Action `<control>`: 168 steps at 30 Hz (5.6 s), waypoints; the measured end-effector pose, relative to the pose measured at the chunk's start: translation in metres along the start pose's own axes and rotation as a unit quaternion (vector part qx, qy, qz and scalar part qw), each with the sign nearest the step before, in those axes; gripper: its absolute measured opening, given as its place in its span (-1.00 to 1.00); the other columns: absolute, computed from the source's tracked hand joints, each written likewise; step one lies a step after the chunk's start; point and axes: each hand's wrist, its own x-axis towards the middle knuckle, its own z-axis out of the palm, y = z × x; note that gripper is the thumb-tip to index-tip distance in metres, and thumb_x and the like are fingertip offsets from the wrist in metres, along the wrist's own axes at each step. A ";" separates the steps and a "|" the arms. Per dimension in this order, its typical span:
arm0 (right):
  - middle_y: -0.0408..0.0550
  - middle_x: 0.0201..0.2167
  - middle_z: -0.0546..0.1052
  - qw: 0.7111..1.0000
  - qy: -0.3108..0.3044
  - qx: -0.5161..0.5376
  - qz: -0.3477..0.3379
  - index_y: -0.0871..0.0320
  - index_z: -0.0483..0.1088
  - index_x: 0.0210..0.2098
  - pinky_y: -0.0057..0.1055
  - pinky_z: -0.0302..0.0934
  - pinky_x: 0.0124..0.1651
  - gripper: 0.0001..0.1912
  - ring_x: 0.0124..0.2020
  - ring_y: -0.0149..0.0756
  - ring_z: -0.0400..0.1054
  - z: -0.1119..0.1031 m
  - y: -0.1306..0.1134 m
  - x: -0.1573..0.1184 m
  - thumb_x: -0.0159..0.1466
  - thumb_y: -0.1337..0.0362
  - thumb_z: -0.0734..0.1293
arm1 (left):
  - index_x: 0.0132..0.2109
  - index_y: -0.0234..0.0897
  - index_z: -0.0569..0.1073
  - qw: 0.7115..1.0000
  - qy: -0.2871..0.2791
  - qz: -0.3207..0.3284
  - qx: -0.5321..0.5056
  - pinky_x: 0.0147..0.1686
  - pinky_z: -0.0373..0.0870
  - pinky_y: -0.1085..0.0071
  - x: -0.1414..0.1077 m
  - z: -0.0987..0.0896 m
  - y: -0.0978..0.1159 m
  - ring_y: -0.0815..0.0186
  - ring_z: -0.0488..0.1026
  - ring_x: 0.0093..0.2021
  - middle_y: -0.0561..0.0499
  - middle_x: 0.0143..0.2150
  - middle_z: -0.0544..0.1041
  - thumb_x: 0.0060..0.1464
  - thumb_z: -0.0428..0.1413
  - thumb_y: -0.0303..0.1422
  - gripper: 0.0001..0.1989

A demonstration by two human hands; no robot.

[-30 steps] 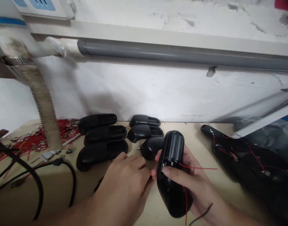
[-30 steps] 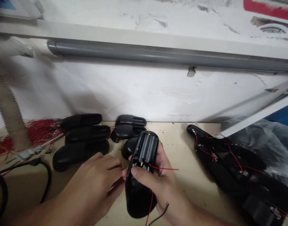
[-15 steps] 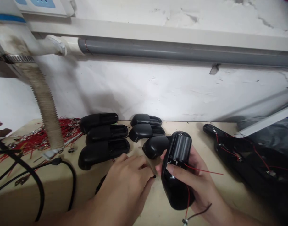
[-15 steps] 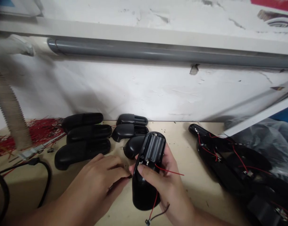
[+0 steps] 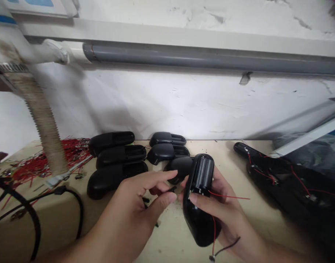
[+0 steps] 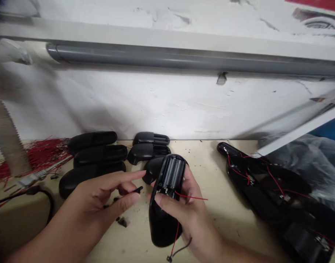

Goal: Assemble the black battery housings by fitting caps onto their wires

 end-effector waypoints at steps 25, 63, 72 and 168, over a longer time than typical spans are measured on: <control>-0.10 -0.10 0.63 1.000 -0.020 0.011 -0.002 -0.05 0.50 0.05 -0.14 0.35 0.01 -0.44 -0.08 -0.12 0.52 -0.002 0.006 0.001 0.12 0.17 0.69 | 0.00 -0.12 0.71 0.943 -0.075 -0.222 -0.238 -0.24 0.52 0.56 0.005 -0.006 0.005 0.42 0.68 -0.24 0.11 -0.19 0.77 0.17 0.36 -0.32 -0.76; -0.10 -0.07 0.61 0.979 -0.049 -0.153 -0.126 -0.17 0.36 0.19 -0.33 0.57 -0.06 -0.54 -0.12 -0.25 0.54 0.001 0.011 -0.013 0.37 0.25 0.50 | -0.41 -0.23 0.73 0.932 -0.075 -0.249 -0.254 -0.43 0.33 0.65 0.005 0.004 0.010 0.51 0.42 -0.47 0.10 -0.49 0.64 -0.07 0.43 -0.35 -0.94; -0.11 -0.12 0.57 0.967 -0.041 -0.186 -0.170 -0.15 0.34 0.17 -0.38 0.53 -0.10 -0.62 -0.17 -0.30 0.48 0.007 0.009 -0.013 0.42 0.24 0.44 | -0.37 -0.08 0.79 0.928 -0.078 -0.256 -0.258 -0.35 0.42 0.61 0.001 0.004 0.007 0.44 0.52 -0.43 0.05 -0.43 0.72 -0.05 0.43 -0.32 -0.97; -0.14 0.00 0.60 0.995 -0.098 -0.020 -0.027 -0.16 0.35 0.25 -0.37 0.45 0.04 -0.37 -0.05 -0.36 0.48 0.000 0.014 -0.009 0.28 0.22 0.61 | -0.33 -0.30 0.68 0.939 -0.065 -0.271 -0.202 -0.34 0.39 0.57 -0.002 -0.001 0.019 0.44 0.47 -0.40 0.07 -0.40 0.65 0.01 0.42 -0.29 -0.83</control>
